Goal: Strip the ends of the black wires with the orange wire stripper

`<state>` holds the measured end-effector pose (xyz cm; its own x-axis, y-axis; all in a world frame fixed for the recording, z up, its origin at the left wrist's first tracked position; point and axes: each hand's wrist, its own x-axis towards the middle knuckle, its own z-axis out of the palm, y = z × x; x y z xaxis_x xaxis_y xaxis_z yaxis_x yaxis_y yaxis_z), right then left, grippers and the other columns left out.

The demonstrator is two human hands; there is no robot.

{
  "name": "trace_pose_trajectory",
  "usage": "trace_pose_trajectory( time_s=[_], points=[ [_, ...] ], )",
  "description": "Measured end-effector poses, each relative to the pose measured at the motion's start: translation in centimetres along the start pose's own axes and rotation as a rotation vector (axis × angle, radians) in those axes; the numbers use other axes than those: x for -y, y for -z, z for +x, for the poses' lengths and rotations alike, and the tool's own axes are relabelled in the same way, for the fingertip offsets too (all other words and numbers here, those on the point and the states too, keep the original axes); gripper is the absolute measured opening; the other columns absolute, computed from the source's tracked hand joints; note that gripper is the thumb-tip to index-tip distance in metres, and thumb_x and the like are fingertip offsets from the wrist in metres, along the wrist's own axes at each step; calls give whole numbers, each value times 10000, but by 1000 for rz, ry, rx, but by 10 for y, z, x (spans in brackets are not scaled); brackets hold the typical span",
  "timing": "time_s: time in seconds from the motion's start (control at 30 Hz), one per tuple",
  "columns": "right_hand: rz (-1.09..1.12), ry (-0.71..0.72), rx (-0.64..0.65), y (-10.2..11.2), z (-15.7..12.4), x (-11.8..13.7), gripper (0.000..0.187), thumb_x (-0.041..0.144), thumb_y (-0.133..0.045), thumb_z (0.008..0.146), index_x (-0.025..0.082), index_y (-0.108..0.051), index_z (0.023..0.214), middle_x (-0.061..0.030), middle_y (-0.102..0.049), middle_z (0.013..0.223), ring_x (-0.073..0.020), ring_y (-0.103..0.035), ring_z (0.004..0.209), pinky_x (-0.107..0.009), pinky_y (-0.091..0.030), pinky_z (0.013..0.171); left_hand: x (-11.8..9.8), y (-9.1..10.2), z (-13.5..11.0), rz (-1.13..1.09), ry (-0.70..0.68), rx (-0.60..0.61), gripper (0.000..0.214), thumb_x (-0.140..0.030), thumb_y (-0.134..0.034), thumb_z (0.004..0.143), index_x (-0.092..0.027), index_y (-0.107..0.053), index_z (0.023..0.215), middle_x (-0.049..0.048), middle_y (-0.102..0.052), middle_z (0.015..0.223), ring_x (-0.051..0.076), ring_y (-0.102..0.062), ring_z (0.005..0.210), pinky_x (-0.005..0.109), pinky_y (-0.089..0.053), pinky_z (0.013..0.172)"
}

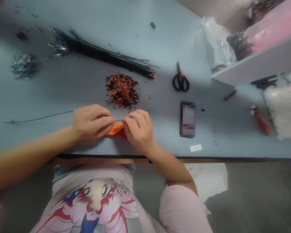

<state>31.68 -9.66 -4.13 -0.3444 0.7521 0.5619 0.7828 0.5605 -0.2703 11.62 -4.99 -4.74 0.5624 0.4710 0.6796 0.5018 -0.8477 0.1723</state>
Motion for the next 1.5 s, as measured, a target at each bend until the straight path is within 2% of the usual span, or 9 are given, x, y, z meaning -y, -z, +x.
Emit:
trace_pose_trajectory(
  time_s=[0.2,0.33,0.5,0.7,0.87,0.97,1.17,1.33,1.5],
  points=[
    [-18,-23,49,2,4,-9,145,174,-458,947,221,-586,899,-82,-618,878,-234,-552,878,-429,-442,847,0,5,2,42,-11,-65,187,-228,-588,834,-216,-546,652,7,-612,660,136,-499,592,304,-322,482],
    [-149,-181,-58,7,9,-37,150,194,-468,937,210,-609,888,-94,-624,885,-254,-568,892,-445,-461,835,16,19,6,117,169,-187,159,-182,-559,813,-228,-514,667,10,-557,646,152,-485,612,305,-349,508],
    [-98,-234,63,0,9,-52,205,165,-490,930,213,-689,936,-73,-676,860,-234,-595,845,-404,-508,794,26,23,10,99,271,-204,67,-193,-590,835,-217,-596,772,25,-594,745,163,-551,708,315,-393,585],
    [-20,-216,147,-8,5,-49,364,95,-457,900,203,-651,1189,-110,-697,1163,-269,-599,1075,-481,-479,957,18,11,7,38,368,-77,109,-241,-575,863,-258,-633,773,22,-639,807,181,-595,751,335,-375,583],
    [5,-206,144,4,9,-43,238,151,-475,927,194,-668,1060,-109,-711,1070,-256,-615,1012,-440,-487,921,25,11,7,55,381,-132,117,-246,-566,888,-239,-641,799,20,-632,818,159,-567,753,330,-366,590],
    [117,-167,360,15,13,-32,162,302,-581,924,175,-660,985,-105,-699,972,-245,-614,940,-397,-499,866,31,10,6,61,399,-164,97,-232,-594,878,-218,-642,795,2,-597,798,124,-525,741,307,-343,591],
    [114,-117,760,20,11,-12,777,530,-847,618,147,-575,1238,-157,-592,1180,-328,-500,1093,-470,-452,948,36,7,6,75,433,-211,101,-237,-624,848,-187,-651,766,17,-588,771,128,-508,698,307,-332,591],
    [89,-115,755,11,8,-6,526,353,-761,723,149,-607,1183,-144,-592,1141,-302,-515,1041,-456,-454,923,38,5,5,18,489,-153,102,-259,-627,866,-201,-649,785,22,-575,798,134,-502,716,322,-332,611],
    [231,-227,617,17,12,-8,363,205,-670,636,139,-659,992,-114,-638,1013,-255,-595,908,-399,-500,832,37,7,7,-151,587,-189,101,-249,-627,854,-223,-635,757,25,-544,780,156,-500,726,352,-384,688]
  ],
)
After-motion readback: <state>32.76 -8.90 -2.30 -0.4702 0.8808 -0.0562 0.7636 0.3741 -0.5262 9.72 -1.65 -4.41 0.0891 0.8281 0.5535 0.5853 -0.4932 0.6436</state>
